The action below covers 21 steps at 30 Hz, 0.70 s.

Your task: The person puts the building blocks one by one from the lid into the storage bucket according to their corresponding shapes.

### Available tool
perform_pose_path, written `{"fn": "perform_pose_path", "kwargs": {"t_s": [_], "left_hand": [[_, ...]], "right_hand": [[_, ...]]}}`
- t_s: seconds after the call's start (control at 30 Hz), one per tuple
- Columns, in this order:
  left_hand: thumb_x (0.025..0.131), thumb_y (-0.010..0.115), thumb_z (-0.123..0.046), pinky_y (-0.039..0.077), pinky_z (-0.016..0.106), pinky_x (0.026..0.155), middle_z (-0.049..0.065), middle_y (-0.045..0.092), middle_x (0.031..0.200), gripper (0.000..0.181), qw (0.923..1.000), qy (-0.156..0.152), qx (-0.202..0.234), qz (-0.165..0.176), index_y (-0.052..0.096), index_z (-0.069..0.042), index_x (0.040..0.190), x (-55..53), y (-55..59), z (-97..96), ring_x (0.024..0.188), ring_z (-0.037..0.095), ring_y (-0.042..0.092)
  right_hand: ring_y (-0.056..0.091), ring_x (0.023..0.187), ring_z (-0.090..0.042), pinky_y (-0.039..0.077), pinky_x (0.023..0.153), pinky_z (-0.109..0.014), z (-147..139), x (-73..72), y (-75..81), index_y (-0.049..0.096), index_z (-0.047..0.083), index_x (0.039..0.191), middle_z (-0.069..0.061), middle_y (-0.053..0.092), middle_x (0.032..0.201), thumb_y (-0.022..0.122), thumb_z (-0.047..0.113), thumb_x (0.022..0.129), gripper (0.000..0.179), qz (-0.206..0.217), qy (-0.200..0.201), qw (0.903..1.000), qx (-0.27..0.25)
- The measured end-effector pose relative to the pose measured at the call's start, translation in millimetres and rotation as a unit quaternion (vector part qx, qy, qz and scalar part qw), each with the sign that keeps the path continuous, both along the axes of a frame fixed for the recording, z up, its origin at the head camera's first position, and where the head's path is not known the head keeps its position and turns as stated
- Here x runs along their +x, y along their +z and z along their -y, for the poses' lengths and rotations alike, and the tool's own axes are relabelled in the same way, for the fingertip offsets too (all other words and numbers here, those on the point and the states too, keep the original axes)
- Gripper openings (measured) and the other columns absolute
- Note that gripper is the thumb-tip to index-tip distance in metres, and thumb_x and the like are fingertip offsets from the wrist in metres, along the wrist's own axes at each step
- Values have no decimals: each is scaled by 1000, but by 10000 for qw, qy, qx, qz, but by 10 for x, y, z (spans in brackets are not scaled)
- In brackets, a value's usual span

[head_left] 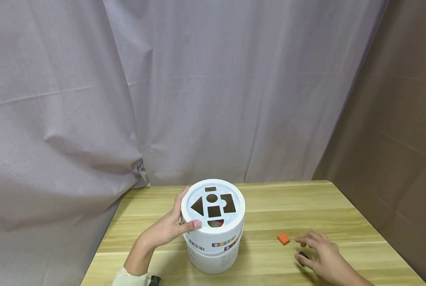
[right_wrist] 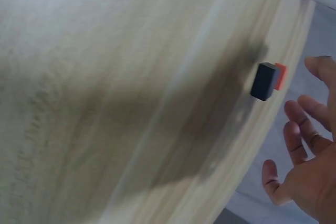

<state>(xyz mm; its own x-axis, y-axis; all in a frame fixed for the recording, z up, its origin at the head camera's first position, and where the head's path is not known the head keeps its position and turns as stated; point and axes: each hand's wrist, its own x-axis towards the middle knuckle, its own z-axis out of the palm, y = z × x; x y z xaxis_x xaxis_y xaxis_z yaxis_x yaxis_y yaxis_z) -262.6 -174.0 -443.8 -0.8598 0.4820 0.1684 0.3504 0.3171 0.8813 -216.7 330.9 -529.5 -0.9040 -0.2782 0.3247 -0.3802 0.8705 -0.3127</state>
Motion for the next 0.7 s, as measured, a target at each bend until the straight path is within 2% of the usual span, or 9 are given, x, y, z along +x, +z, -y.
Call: {"fn": "perform_pose_path", "kwargs": {"t_s": [0.1, 0.2, 0.27, 0.5, 0.57, 0.7], "left_hand": [[100, 83, -39, 18, 72, 135, 24, 11, 185, 120, 10000, -53, -21, -2, -8, -30, 177, -10, 0, -5, 170, 47, 17], [101, 83, -39, 20, 73, 134, 24, 13, 184, 119, 9999, -89, -52, -58, -8, -32, 177, -30, 13, -8, 170, 48, 19], [101, 83, -38, 21, 74, 133, 25, 14, 184, 119, 9999, -111, -51, -102, -8, -33, 176, -44, 26, -8, 169, 48, 20], [100, 84, -39, 20, 75, 133, 25, 13, 184, 120, 9999, -87, -34, -141, -8, -33, 177, -61, 53, -2, 169, 50, 20], [100, 84, -40, 19, 75, 133, 25, 11, 185, 121, 9999, -81, -35, -134, -9, -32, 177, -53, 44, 1, 169, 50, 19], [99, 84, -41, 20, 74, 134, 25, 12, 184, 121, 10000, -24, -64, -64, -8, -31, 177, -24, 15, 7, 169, 49, 20]], "right_hand": [[54, 95, -12, 48, 74, -46, -24, -5, -25, 80, 18, 123, 15, 67, 106, 94, 45, 87, 47, 686, -217, 9971, 233], [53, 94, -12, 43, 76, -42, -33, -30, -39, 80, 18, 123, 14, 68, 107, 94, 48, 86, 50, 1035, -345, 9932, 416], [53, 95, -13, 43, 76, -43, -34, -47, -41, 81, 17, 121, 13, 68, 105, 94, 46, 87, 47, 1075, -366, 9924, 472], [61, 98, -18, 52, 80, -56, -40, -72, -35, 81, 13, 119, 11, 70, 102, 95, 30, 87, 39, 1029, -300, 9932, 445], [63, 100, -20, 53, 80, -54, -44, -62, -39, 81, 13, 119, 11, 71, 103, 95, 29, 87, 39, 1004, -268, 9935, 463], [64, 96, -13, 55, 75, -40, -53, -33, -44, 82, 12, 118, 10, 72, 104, 95, 25, 87, 36, 863, -133, 9949, 505]]}}
